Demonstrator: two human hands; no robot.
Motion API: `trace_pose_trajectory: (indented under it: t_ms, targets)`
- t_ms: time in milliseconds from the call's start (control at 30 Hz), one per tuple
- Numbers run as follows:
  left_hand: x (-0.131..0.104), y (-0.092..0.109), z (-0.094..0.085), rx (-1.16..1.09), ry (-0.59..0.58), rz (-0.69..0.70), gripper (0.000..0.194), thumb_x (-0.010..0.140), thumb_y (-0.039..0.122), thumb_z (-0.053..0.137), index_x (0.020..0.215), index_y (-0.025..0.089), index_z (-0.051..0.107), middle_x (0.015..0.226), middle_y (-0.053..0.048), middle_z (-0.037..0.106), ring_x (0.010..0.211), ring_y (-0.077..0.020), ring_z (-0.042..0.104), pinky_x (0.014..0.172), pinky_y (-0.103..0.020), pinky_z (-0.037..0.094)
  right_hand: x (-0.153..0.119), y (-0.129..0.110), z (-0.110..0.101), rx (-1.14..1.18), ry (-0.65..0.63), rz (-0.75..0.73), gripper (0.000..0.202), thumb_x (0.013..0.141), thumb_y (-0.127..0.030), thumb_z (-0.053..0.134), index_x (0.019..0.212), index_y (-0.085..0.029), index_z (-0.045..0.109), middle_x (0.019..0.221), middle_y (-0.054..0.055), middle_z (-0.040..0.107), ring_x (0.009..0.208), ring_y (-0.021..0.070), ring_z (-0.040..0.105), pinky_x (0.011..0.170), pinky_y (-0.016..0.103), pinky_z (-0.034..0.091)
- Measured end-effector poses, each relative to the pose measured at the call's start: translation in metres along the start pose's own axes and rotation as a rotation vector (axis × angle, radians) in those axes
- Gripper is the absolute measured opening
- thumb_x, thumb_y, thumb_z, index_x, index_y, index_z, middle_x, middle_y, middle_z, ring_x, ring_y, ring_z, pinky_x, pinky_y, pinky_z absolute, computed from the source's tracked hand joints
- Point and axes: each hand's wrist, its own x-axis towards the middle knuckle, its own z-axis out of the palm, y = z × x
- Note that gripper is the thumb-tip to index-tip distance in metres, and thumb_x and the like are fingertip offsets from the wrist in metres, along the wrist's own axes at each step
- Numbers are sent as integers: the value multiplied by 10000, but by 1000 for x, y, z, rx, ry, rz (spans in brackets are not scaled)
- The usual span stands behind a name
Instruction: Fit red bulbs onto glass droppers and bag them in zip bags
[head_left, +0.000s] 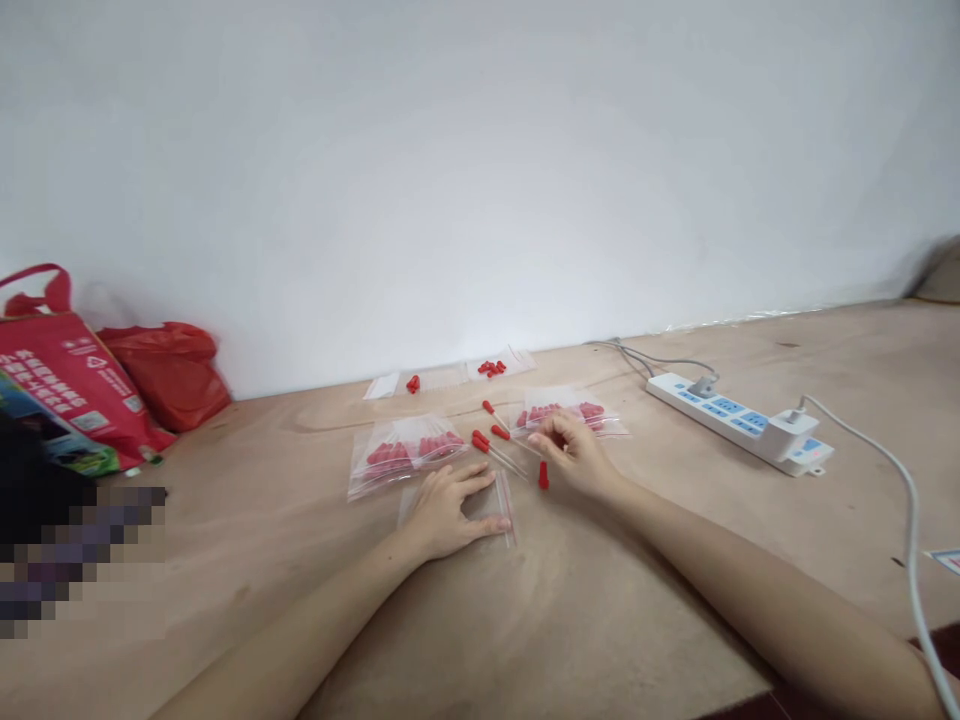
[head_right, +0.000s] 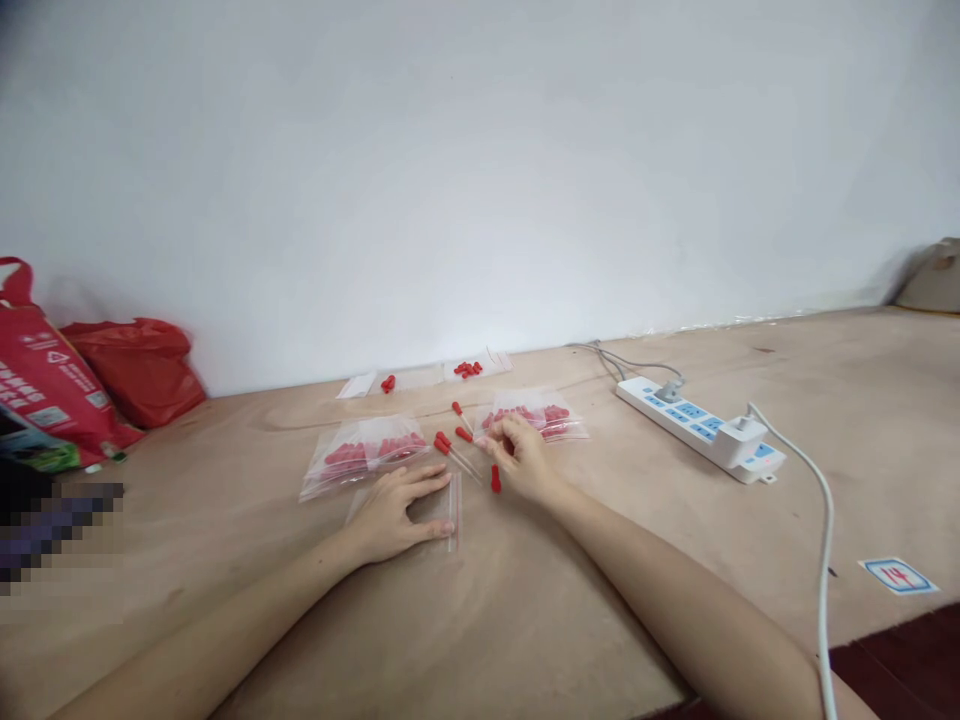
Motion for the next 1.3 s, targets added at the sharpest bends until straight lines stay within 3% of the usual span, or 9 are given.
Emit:
trace_pose_trajectory:
  t_ms: [133, 300, 433, 567, 1300]
  targets:
    - [0, 0, 1, -20, -24, -50, 532, 678, 598, 532, 1128, 313, 547, 1270, 3, 473, 1151, -290, 415, 975, -471, 263, -7, 1, 7, 1, -353, -10, 254, 808, -342, 454, 639, -162, 511, 586, -20, 484, 552, 95, 428, 525, 210, 336]
    - [2, -1, 1, -56, -18, -33, 448, 742, 555, 490, 1113, 312, 560, 1247, 12, 494, 1096, -263, 475, 966, -440, 281, 1, -1, -8, 8, -379, -9, 329, 854, -344, 349, 670, -163, 553, 570, -22, 486, 538, 98, 429, 531, 212, 331]
    - [2, -3, 2, -55, -18, -28, 436, 752, 560, 472, 1111, 327, 555, 1249, 24, 489, 1110, -253, 465, 964, -438, 281, 10, 5, -33, -81, -521, -34, 242, 813, -320, 426, 760, -179, 616, 665, 0, 570, 606, 122, 478, 570, 227, 347]
    - [3, -4, 3, -39, -25, -26, 416, 771, 546, 454, 1119, 335, 545, 1255, 31, 480, 1111, -250, 468, 966, -437, 282, 11, 12, -44, -166, -632, -34, 232, 797, -277, 434, 692, -177, 616, 675, 5, 581, 616, 127, 487, 586, 237, 356]
    - [3, -4, 3, -9, -16, -22, 454, 773, 568, 432, 1132, 311, 537, 1253, 26, 482, 1077, -260, 491, 941, -456, 304, 8, 16, -37, -182, -671, -21, 193, 789, -262, 476, 788, -164, 642, 772, 27, 625, 694, 132, 537, 618, 228, 375]
